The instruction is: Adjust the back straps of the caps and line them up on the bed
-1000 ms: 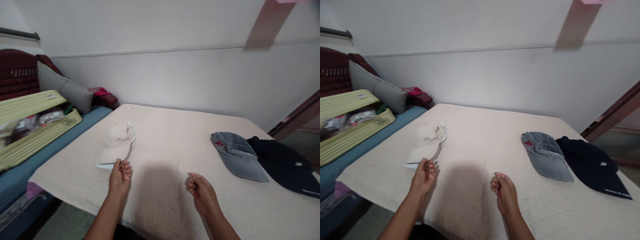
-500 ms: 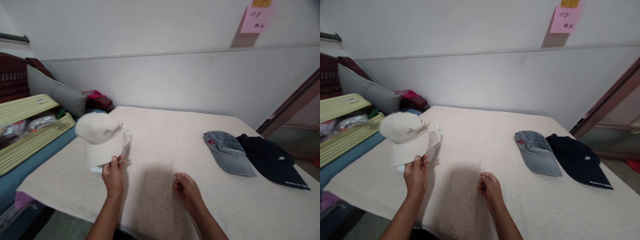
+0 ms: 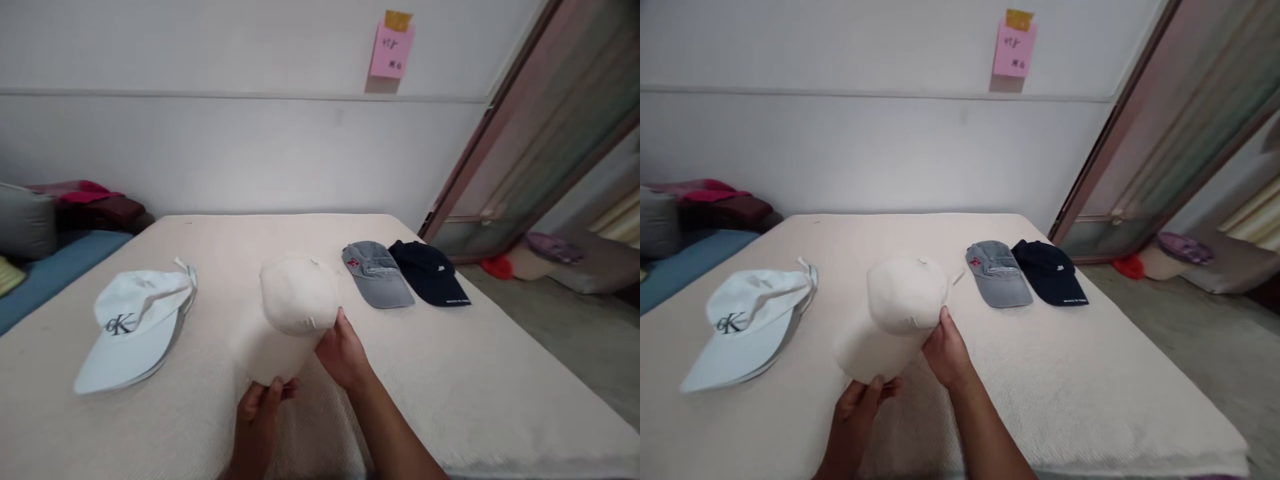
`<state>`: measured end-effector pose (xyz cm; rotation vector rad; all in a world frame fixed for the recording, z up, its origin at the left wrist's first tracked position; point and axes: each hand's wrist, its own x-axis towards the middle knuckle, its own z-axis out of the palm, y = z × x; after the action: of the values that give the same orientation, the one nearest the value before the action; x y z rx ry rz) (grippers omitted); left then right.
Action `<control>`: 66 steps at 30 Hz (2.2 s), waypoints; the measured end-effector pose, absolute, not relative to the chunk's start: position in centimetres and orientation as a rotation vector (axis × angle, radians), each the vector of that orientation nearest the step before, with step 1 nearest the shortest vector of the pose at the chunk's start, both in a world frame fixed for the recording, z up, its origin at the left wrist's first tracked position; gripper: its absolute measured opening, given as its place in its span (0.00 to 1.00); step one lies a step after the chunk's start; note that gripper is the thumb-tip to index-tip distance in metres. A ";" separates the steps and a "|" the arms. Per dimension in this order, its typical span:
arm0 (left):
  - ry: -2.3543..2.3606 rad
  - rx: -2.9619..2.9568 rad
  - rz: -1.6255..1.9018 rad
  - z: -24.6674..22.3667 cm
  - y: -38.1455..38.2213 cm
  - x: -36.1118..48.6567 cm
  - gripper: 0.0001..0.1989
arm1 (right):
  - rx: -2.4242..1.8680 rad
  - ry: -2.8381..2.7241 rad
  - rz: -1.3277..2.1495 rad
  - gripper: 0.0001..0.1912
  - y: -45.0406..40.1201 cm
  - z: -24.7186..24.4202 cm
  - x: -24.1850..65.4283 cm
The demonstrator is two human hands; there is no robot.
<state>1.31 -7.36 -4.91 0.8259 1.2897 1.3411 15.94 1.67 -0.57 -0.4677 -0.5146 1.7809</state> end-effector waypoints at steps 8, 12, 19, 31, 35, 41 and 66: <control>1.014 0.639 1.108 -4.6 -7.7 2.2 0.20 | -0.589 -0.385 1.746 0.12 1.2 -0.5 20.2; 0.779 0.389 1.074 -2.5 -6.2 0.3 0.15 | -0.561 -0.418 1.795 0.12 0.9 -0.6 21.1; 0.341 0.346 0.956 -0.6 -4.5 -2.4 0.23 | -0.614 -0.556 1.932 0.12 -0.8 -1.0 20.3; 0.440 0.526 0.891 -0.5 -5.5 -4.0 0.08 | -0.543 -0.687 2.081 0.19 -1.8 -1.0 21.1; 0.563 0.608 0.878 -2.1 -6.0 -5.3 0.15 | -0.505 -0.685 2.066 0.13 -1.3 -1.1 21.2; 0.586 0.527 1.052 -0.3 -4.7 -5.9 0.16 | -0.484 -0.699 2.013 0.16 -0.6 -0.7 22.0; 0.826 0.592 0.863 -0.3 -5.2 -2.0 0.14 | -0.666 -1.012 2.101 0.14 -1.6 -0.5 21.3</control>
<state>-2.01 -5.20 -0.31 0.5923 0.8262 0.8630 21.34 -1.60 -0.47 -0.6660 -1.0116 2.1006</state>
